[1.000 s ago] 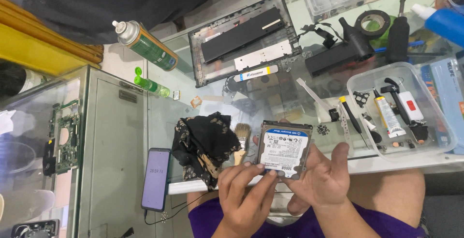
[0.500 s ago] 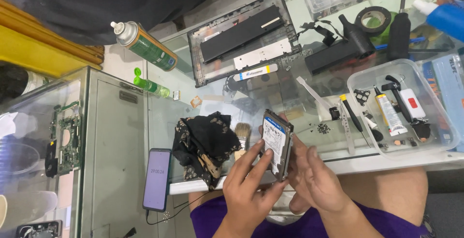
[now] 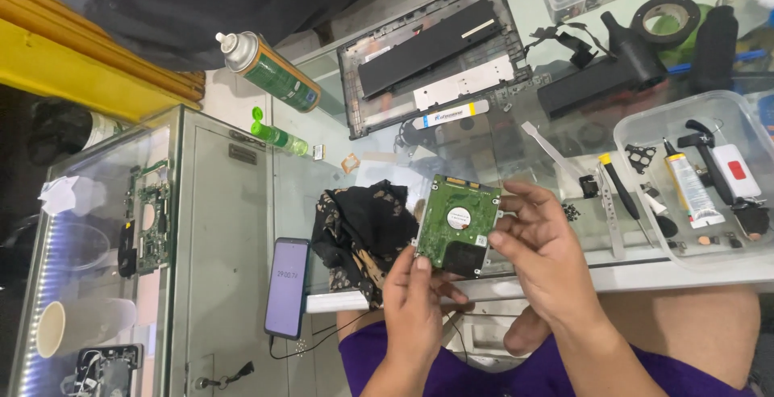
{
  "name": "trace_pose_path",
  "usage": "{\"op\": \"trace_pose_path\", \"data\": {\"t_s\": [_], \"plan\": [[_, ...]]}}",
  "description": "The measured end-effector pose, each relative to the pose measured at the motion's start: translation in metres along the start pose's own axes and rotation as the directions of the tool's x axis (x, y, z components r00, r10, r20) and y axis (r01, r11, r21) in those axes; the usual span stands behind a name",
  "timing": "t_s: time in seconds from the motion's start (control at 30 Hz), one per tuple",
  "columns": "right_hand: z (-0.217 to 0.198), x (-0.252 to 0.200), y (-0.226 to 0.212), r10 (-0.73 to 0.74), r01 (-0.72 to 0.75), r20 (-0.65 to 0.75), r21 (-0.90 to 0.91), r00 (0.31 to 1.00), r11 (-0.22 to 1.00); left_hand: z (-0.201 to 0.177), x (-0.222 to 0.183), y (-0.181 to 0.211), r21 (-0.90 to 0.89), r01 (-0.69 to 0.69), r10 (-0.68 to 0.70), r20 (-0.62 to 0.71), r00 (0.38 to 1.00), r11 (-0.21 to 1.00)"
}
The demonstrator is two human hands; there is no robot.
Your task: Cleaning a laptop hard drive with a brush and cleaning spray on a repair bench.
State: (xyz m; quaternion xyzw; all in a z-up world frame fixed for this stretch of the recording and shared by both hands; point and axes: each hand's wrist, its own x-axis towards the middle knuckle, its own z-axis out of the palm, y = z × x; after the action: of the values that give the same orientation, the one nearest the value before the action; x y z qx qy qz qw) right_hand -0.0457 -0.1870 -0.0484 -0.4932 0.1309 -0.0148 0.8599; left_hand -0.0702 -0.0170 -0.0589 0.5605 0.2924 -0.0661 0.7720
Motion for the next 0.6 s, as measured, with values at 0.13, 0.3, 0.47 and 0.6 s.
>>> {"op": "trace_pose_path", "data": {"t_s": [0.13, 0.3, 0.47, 0.6], "plan": [[-0.001, -0.001, 0.010, -0.066, 0.063, 0.042, 0.062, 0.997, 0.996, -0.002, 0.000, -0.007, -0.038, 0.000, 0.003, 0.092, 0.996, 0.999], [-0.009, -0.006, 0.032, -0.027, 0.035, 0.066, -0.118, 0.997, 0.992, 0.006, -0.009, -0.001, 0.118, -0.130, 0.093, 0.279, 0.956, 0.984], [-0.012, -0.004, 0.035, -0.046, 0.048, 0.065, -0.027, 0.997, 0.998, 0.004, -0.007, -0.007, 0.068, -0.179, 0.145, 0.349, 0.926, 0.982], [0.010, 0.003, -0.001, 0.563, -0.542, -0.436, 0.186, 0.702, 0.820, 0.007, -0.011, -0.007, 0.060, -0.283, 0.226, 0.458, 0.860, 0.957]]}}
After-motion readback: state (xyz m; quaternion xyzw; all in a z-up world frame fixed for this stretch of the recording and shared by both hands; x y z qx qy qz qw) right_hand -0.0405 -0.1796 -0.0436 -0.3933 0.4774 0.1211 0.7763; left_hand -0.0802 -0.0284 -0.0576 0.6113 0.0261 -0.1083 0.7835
